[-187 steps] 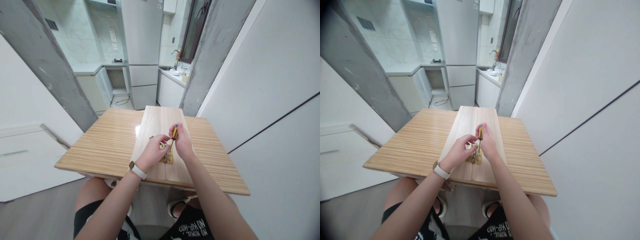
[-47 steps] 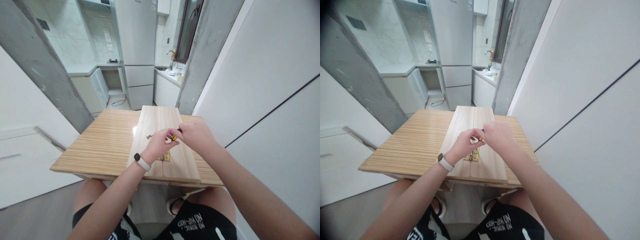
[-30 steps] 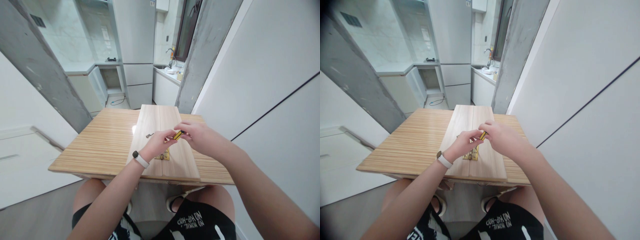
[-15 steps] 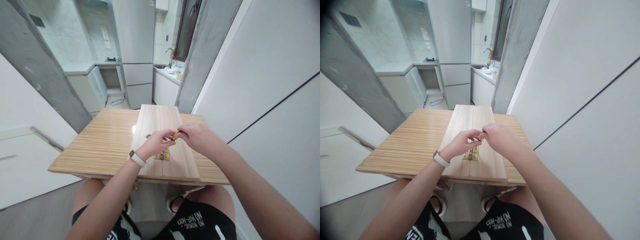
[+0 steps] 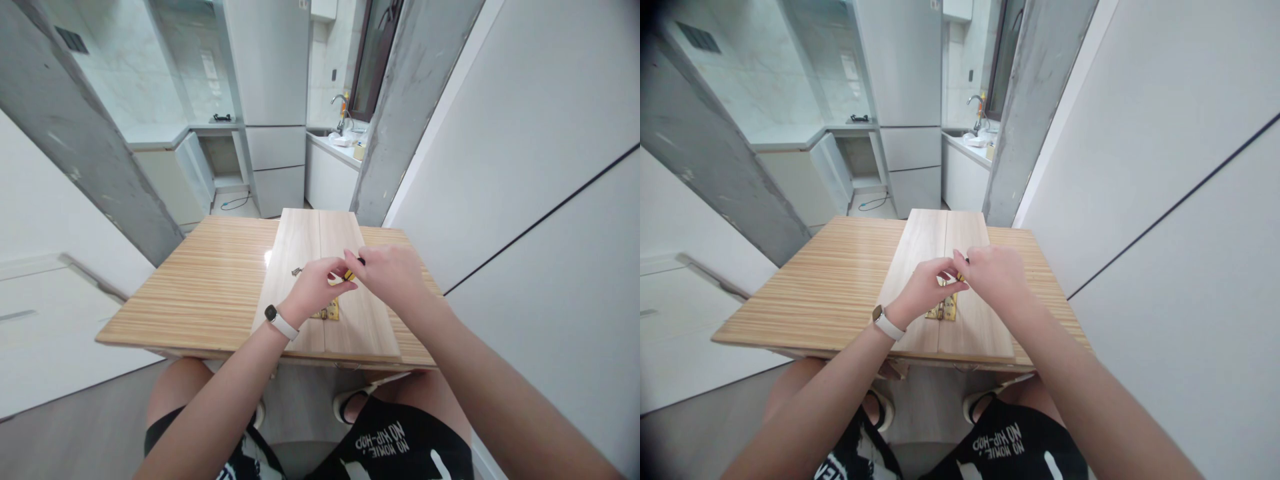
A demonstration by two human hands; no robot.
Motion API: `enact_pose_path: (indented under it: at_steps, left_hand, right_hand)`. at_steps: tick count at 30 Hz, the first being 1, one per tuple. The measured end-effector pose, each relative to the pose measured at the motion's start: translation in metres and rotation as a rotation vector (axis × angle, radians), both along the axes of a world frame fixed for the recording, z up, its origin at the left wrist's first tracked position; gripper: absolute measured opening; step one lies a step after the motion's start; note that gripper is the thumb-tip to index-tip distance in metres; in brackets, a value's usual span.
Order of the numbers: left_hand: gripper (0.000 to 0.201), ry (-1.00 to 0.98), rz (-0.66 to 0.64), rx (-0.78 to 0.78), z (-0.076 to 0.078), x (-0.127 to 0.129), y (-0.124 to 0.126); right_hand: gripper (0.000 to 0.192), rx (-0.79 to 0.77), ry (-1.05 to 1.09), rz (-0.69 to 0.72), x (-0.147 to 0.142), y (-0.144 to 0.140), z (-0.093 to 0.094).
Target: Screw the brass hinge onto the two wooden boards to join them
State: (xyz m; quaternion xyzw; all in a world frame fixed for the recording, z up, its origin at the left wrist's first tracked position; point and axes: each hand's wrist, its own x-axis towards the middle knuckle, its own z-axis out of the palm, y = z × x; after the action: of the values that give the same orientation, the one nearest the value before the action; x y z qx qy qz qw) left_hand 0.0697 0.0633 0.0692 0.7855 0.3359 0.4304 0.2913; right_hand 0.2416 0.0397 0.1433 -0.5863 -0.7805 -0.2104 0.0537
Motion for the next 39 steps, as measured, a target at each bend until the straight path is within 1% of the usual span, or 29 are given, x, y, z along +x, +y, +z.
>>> enact_pose_path:
  at_steps: [3, 5, 6, 7, 8, 10, 11, 12, 14, 17, 20, 25, 27, 31, 35, 39]
  left_hand:
    - [0.014, 0.0, 0.003, 0.005, -0.002, 0.0, 0.0]
    - [0.011, 0.005, 0.004, 0.003, -0.004, -0.001, 0.002]
    - [0.01, 0.009, 0.001, 0.003, -0.005, -0.002, 0.003]
    - [0.01, 0.014, -0.005, 0.007, -0.006, -0.002, 0.004]
    - [0.009, 0.016, -0.013, 0.012, -0.007, -0.003, 0.005]
    - [0.012, 0.006, -0.033, 0.022, -0.008, -0.005, 0.006]
    - [0.014, 0.002, -0.045, 0.025, -0.007, -0.006, 0.007]
    - [0.016, 0.001, -0.057, 0.028, -0.007, -0.007, 0.007]
    - [0.019, 0.008, -0.089, 0.029, -0.004, -0.008, 0.008]
    - [0.018, 0.036, -0.136, 0.012, -0.002, -0.009, 0.008]
    - [0.016, 0.043, -0.165, -0.03, -0.001, -0.012, 0.007]
    - [0.025, 0.031, -0.189, -0.088, -0.001, -0.017, 0.005]
    - [0.028, 0.031, -0.168, -0.089, 0.001, -0.019, 0.003]
    - [0.033, 0.032, -0.116, -0.066, 0.002, -0.018, 0.003]
    - [0.03, 0.039, -0.083, -0.058, 0.0, -0.016, 0.003]
    - [0.026, 0.042, -0.055, -0.035, -0.002, -0.013, 0.003]
  right_hand:
    - [0.05, -0.007, 0.007, -0.007, -0.003, 0.001, -0.002]
    - [0.055, -0.042, 0.081, -0.028, -0.004, 0.0, 0.004]
    - [0.056, -0.074, 0.138, -0.014, -0.003, -0.001, 0.007]
    - [0.052, -0.117, 0.202, 0.033, -0.002, -0.001, 0.011]
    - [0.045, -0.17, 0.268, 0.112, 0.0, -0.002, 0.015]
    - [0.028, -0.281, 0.383, 0.317, 0.005, -0.002, 0.02]
    - [0.025, -0.327, 0.422, 0.399, 0.008, -0.002, 0.022]
    - [0.023, -0.358, 0.445, 0.45, 0.011, -0.002, 0.022]
    - [0.026, -0.374, 0.451, 0.475, 0.014, -0.001, 0.02]
    - [0.027, -0.339, 0.415, 0.454, 0.017, 0.001, 0.016]
    - [0.022, -0.287, 0.374, 0.419, 0.015, 0.0, 0.013]
    - [0.019, -0.222, 0.324, 0.337, 0.011, -0.002, 0.013]
    - [0.023, -0.216, 0.304, 0.293, 0.011, -0.001, 0.013]
    - [0.039, -0.171, 0.226, 0.212, 0.012, 0.003, 0.01]
    - [0.051, -0.073, 0.111, 0.134, 0.011, 0.005, 0.005]
    - [0.062, -0.036, 0.085, 0.038, 0.004, 0.005, 0.003]
